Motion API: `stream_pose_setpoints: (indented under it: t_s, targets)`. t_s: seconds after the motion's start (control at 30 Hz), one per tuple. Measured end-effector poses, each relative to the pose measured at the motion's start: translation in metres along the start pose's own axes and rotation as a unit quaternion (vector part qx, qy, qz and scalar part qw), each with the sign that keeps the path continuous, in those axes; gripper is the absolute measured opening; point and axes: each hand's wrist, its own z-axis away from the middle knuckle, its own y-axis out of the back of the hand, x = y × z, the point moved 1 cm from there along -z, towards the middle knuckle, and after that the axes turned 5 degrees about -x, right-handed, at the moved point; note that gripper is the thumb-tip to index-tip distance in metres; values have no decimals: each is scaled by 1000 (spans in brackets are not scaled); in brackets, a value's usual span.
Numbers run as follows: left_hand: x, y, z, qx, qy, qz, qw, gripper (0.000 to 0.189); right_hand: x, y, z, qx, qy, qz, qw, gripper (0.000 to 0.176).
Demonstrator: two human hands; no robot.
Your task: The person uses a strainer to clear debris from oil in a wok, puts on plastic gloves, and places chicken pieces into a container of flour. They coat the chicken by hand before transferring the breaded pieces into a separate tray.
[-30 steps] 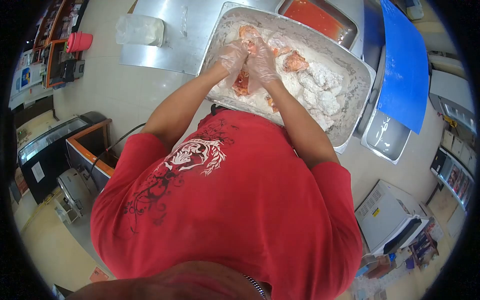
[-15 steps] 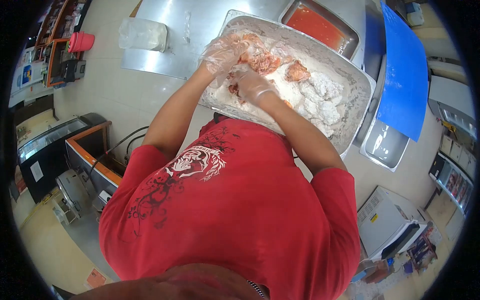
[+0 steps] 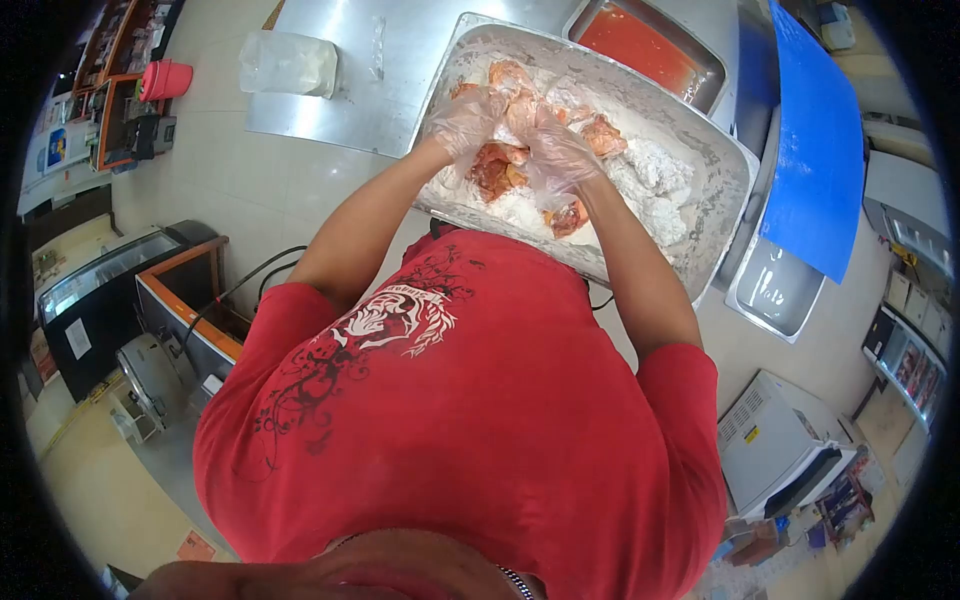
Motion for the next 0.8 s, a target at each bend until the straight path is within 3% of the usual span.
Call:
stream_pose_setpoints:
  t_s: [0.1,0.2,0.27,0.33,0.37,0.43,0.47,0.53,0.6,0.7,0.8]
  targets:
    - [-12,-6,-16,49,30,36,998,44,-43,-17,15,66,106,28,992,42]
    - [16,25,3,31,117,113,986,43,-32,-19,-8,75,44,138,987,41]
    - [36,40,21,77,109,244,960,43,-50,-30,-5,95,46,208,972,41]
    - [42,59,28,84,71,205,973,42,-57,-26,-12,102,43,280,954,42]
    - [40,69,32,66,40,99,992,41,-54,-17,-22,97,38,315,943,42]
    - [35,77,39,62,40,26,997,40,-41,-12,-23,130,43,427,894,41]
    - [32,82,36,83,66,56,993,39,-42,-11,-20,172,59,503,845,39]
    - [28,90,39,122,83,94,985,38,-44,-21,-17,143,37,556,818,39]
    - [28,97,40,160,55,105,980,37,-85,-54,-6,12,-38,513,858,42]
    - [20,90,26,157,9,30,987,37,-52,-86,-23,-122,10,583,803,36]
    - [17,71,25,237,-30,14,971,39,-9,-83,-35,-28,175,548,817,36]
